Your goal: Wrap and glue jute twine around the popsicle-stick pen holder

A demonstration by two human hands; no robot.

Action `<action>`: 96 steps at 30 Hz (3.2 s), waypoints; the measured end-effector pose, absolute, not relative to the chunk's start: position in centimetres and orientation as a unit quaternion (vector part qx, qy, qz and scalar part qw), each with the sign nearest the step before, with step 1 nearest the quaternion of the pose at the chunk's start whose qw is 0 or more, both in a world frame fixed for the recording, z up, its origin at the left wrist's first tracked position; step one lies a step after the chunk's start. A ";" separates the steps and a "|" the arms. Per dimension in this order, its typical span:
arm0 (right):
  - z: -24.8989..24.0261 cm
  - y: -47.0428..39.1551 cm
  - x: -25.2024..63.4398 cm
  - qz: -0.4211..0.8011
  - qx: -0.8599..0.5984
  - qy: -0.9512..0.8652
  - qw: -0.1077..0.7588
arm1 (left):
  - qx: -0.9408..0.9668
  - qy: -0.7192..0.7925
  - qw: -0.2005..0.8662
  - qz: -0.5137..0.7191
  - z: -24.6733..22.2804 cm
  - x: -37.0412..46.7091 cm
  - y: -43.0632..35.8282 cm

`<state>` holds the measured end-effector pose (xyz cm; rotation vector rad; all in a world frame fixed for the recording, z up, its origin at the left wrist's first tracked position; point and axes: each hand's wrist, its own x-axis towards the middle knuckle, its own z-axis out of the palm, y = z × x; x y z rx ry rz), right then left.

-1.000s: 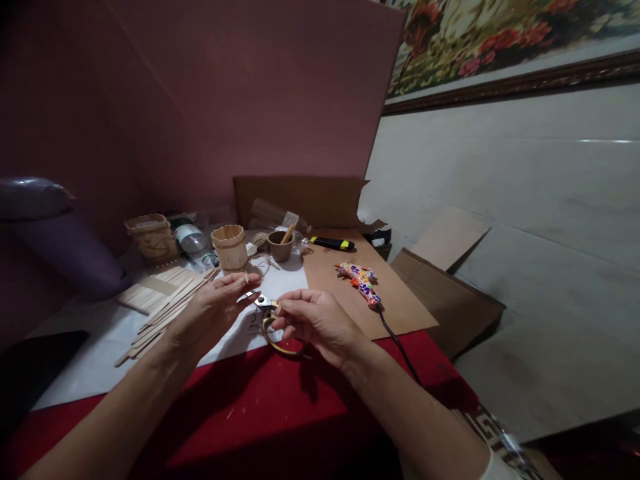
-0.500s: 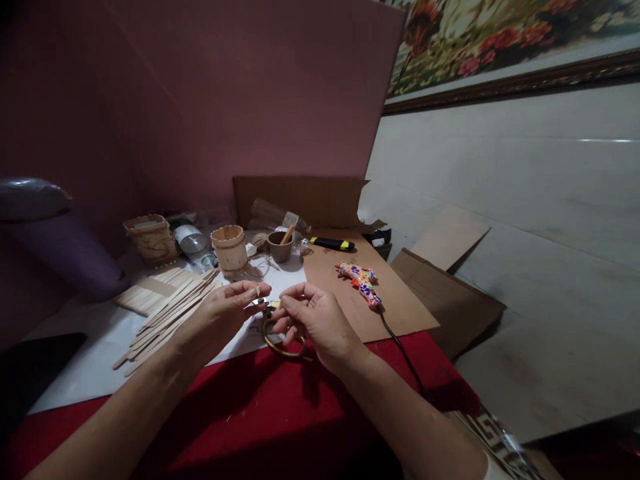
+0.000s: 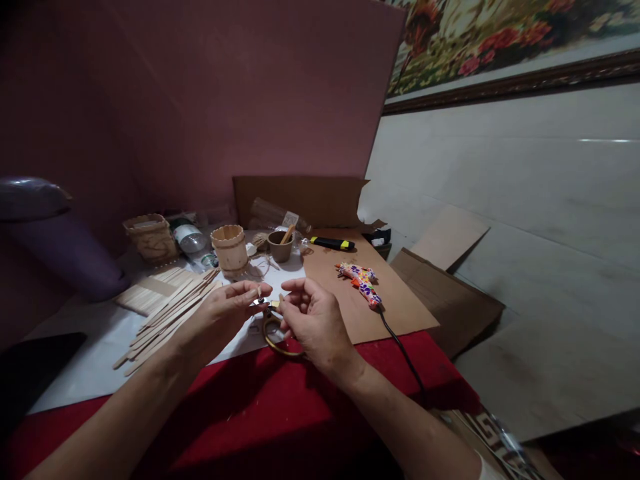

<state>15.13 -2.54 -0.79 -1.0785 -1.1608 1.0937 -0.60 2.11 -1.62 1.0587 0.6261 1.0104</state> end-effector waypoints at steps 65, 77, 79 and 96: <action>-2.1 0.7 15.7 0.615 -0.355 -0.475 0.520 | 0.528 0.244 0.703 0.409 -2.2 -0.6 2.0; -1.7 0.3 15.4 0.642 -0.349 -0.442 0.520 | 0.533 0.254 0.698 0.405 -2.3 -0.5 2.1; -1.6 0.3 15.4 0.648 -0.347 -0.440 0.516 | 0.531 0.254 0.699 0.407 -2.2 -0.4 2.1; -1.7 0.1 15.5 0.652 -0.348 -0.428 0.520 | 0.519 0.250 0.703 0.416 -2.1 -0.3 2.0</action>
